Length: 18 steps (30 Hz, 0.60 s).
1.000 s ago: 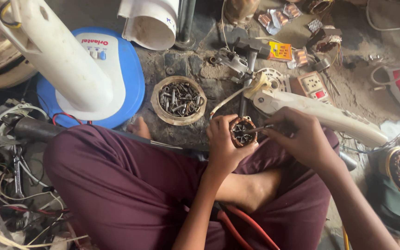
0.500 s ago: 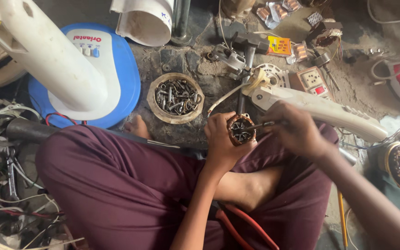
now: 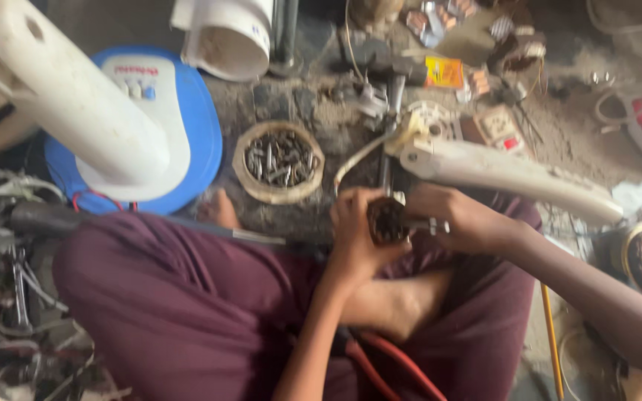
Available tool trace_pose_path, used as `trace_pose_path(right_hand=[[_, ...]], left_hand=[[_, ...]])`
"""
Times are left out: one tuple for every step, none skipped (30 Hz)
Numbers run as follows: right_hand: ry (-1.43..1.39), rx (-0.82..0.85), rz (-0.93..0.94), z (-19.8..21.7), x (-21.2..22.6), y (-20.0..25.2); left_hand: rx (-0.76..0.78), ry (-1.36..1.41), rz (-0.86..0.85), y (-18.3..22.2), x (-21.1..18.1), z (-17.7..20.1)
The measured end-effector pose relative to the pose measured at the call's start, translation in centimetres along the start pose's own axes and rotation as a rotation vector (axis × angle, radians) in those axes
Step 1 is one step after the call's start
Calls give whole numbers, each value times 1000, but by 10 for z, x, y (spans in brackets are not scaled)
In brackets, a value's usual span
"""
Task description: The person disassembles a small electrical motor, removes the rotor, and uses a screwdriver to adjust internal components. They then reassemble the motor by inserting the rotor back into the stator and securing the housing.
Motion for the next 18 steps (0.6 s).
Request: trace_pose_path(right_hand=[[3,-97,-47,12,-6,-7],[4,-193,-95,25,-10,-9],[-23,-273,-174,24,-6,2],[-63,-298,-208,20,-2,10],[-83,-324,-244,25,0,20],[-102,-349,-279,29,3,29],[-121,-394,-337,32,5,32],[-142,-440,-395,34,8,36],[-164,-485,-455,34,10,39],[-145,-511,-409,35,17,36],[-125,-530,-367,34,25,36],[-106,-549,-325,33,31,37],[-83,-535,-366,33,30,37],[-61,-521,-407,34,29,38],[-40,-506,-442,34,28,35],[-34,-491,-414,35,30,31],[-29,-478,-390,38,33,28],[-23,-465,-365,41,35,25]], left_hand=[[-18,-12,-20,-8,-1,4],[-37,-25,-40,-17,-2,6],[-30,-27,-26,-6,-4,5],[-14,-24,19,2,2,7],[-5,-7,50,1,6,3],[5,10,81,2,6,-2],[-11,9,62,-2,5,1],[-27,9,42,-5,3,4],[-40,10,24,-6,1,6],[-32,4,42,-8,2,7],[-24,2,67,-6,3,5],[-16,0,91,-4,4,4],[-26,5,80,-3,2,2],[-37,11,69,-2,0,0],[-52,13,57,-2,1,3],[-66,12,40,-1,0,5],[-78,12,22,-1,-1,6],[-89,12,4,-1,-1,8]])
Point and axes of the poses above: each hand's wrist, its own y-axis away from the middle knuckle, its own z-axis out of the back of the hand, x = y × z, the point moved 7 cm from there along -y, towards the middle knuckle, and after that the axes turned 3 degrees about -z, right-handed, at the moved point
